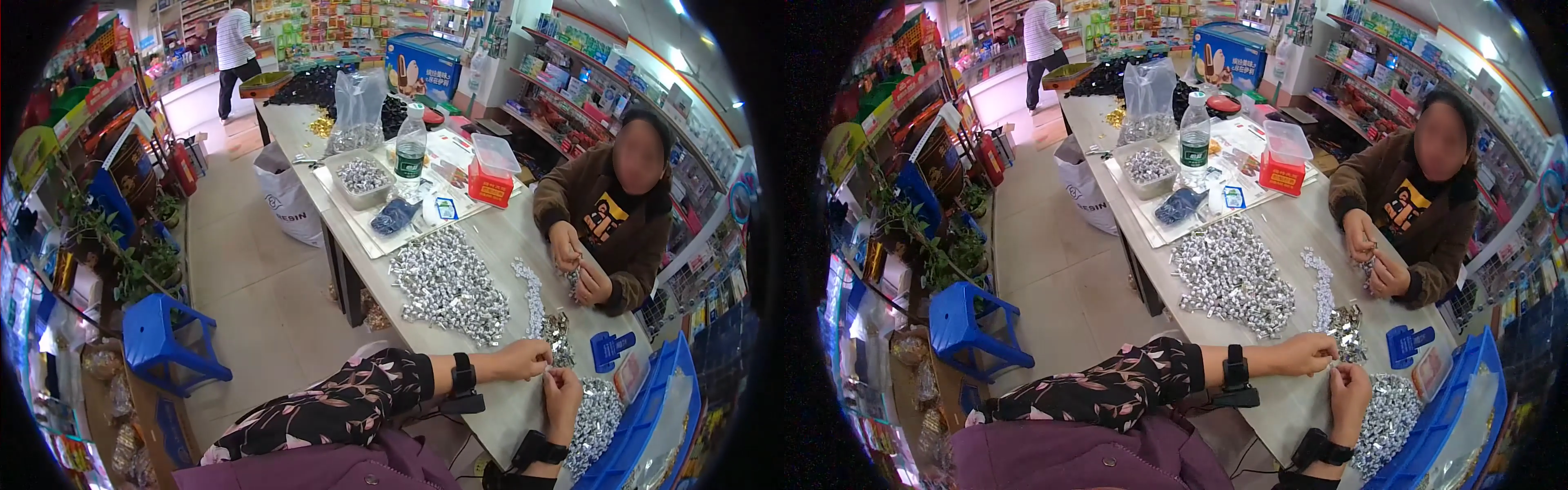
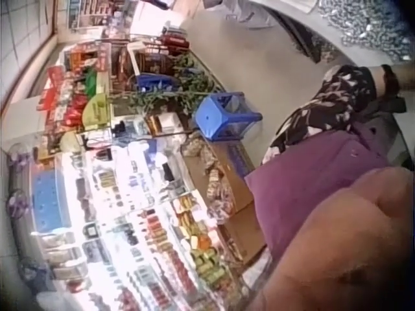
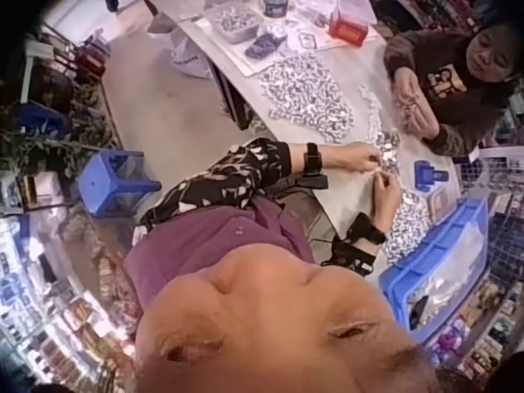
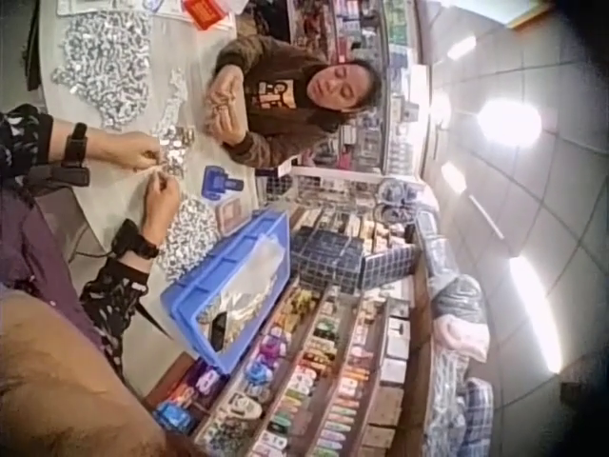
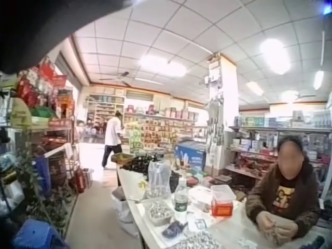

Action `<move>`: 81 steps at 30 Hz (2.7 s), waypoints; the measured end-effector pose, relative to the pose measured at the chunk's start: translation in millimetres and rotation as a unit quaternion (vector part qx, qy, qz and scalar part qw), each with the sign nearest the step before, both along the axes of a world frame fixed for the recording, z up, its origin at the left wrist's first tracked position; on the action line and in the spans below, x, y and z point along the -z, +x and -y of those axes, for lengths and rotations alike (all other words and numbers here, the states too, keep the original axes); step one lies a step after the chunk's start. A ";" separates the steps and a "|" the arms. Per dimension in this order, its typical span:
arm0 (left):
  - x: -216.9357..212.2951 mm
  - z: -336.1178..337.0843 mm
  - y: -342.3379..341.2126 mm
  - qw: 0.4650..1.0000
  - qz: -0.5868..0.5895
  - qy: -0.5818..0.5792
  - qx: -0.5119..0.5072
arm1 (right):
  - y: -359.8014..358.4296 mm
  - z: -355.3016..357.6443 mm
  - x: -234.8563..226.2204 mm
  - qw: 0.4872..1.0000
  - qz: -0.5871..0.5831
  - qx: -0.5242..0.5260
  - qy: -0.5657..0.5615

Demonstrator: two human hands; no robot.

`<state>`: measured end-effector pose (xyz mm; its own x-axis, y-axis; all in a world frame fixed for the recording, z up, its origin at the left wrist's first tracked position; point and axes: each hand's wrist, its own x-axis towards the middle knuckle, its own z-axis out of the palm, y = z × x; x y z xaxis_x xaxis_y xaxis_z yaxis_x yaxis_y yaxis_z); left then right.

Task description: Sorting and organizing small silver-colored metal components on a table.

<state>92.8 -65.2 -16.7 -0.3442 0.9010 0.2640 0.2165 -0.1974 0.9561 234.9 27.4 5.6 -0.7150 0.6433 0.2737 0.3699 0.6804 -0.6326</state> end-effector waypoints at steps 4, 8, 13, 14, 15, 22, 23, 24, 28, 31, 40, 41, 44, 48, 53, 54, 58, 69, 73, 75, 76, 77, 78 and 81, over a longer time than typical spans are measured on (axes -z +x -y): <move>-2.6 0.2 -4.8 0.987 0.138 -0.046 0.064 | -0.6 -5.4 4.8 1.000 -0.008 -0.003 -0.004; 2.6 -0.8 -7.3 0.974 0.207 -0.042 0.088 | -1.5 -5.0 4.3 1.000 -0.011 0.005 -0.026; 2.1 -0.5 -6.7 0.944 0.312 -0.047 0.094 | 2.3 -2.4 5.7 0.996 -0.008 0.017 -0.083; 2.4 -1.0 -6.2 0.944 0.313 -0.048 0.096 | 2.6 -2.2 5.5 0.996 -0.007 0.019 -0.083; 2.3 -1.1 -6.1 0.938 0.328 -0.044 0.102 | 1.6 -1.6 4.4 0.999 0.002 0.019 -0.045; 6.0 -2.1 -7.6 0.925 0.366 -0.031 0.102 | -3.0 -0.2 0.5 1.000 -0.010 0.008 0.001; 6.7 -1.5 -9.1 0.928 0.356 -0.042 0.103 | -3.6 0.3 -0.5 0.998 -0.025 0.016 -0.046; 7.4 -0.7 -10.6 0.931 0.346 -0.053 0.105 | -4.1 0.8 -1.4 0.995 -0.040 0.023 -0.094; 7.4 0.6 -11.9 0.934 0.336 -0.062 0.107 | -1.8 -4.9 3.4 0.984 -0.073 0.012 -0.162; 6.1 -2.5 -7.3 0.933 0.341 -0.058 0.102 | 4.6 -7.3 3.6 0.984 -0.079 0.017 -0.160; -1.0 8.0 -19.2 0.921 0.376 -0.076 0.063 | -4.2 6.3 -8.5 0.919 -0.158 -0.092 -0.349; -1.8 8.6 -19.5 0.919 0.381 -0.083 0.062 | -4.8 9.3 -10.2 0.910 -0.155 -0.107 -0.369; -5.7 8.7 -15.2 0.902 0.411 -0.088 0.100 | -4.8 8.0 1.0 0.929 -0.159 -0.083 -0.325; -12.3 10.2 -13.9 0.893 0.430 -0.085 0.100 | -2.3 8.1 0.8 0.905 -0.192 -0.106 -0.364; -10.5 10.1 -14.4 0.888 0.438 -0.071 0.119 | -7.6 12.2 1.5 0.881 -0.195 -0.094 -0.420; -10.3 10.2 -15.1 0.889 0.438 -0.070 0.115 | -8.4 12.7 1.7 0.883 -0.200 -0.089 -0.414; -3.4 8.1 -13.4 0.915 0.390 -0.051 0.094 | -11.4 15.6 5.4 0.898 -0.208 -0.081 -0.380; -5.6 10.5 0.7 0.983 0.184 -0.003 0.025 | -13.0 13.5 11.3 0.883 -0.222 -0.121 -0.396; -3.6 8.9 -0.8 0.999 0.040 -0.002 0.012 | -12.4 6.6 19.5 0.902 -0.188 -0.126 -0.367; -0.3 8.8 0.7 0.999 0.038 -0.007 0.015 | -12.1 2.5 26.7 0.923 -0.161 -0.107 -0.333; 0.4 9.3 -0.3 0.999 0.036 -0.009 0.014 | -14.7 4.1 24.6 0.932 -0.148 -0.100 -0.317; 0.1 9.8 -1.3 0.999 0.035 -0.009 0.014 | -16.1 6.3 22.1 0.932 -0.148 -0.100 -0.317; -0.5 10.4 -2.2 0.997 0.077 -0.015 0.023 | -16.9 9.2 19.6 0.931 -0.155 -0.099 -0.315; -2.8 11.8 -5.6 0.986 0.161 -0.027 0.039 | -19.1 18.0 11.4 0.930 -0.168 -0.097 -0.312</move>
<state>87.2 -77.0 -13.9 -0.3310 0.9379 0.1040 -0.1143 -0.1493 0.9822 215.9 9.5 -5.7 -0.7753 0.6203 0.1189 -0.0113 0.1746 -0.9846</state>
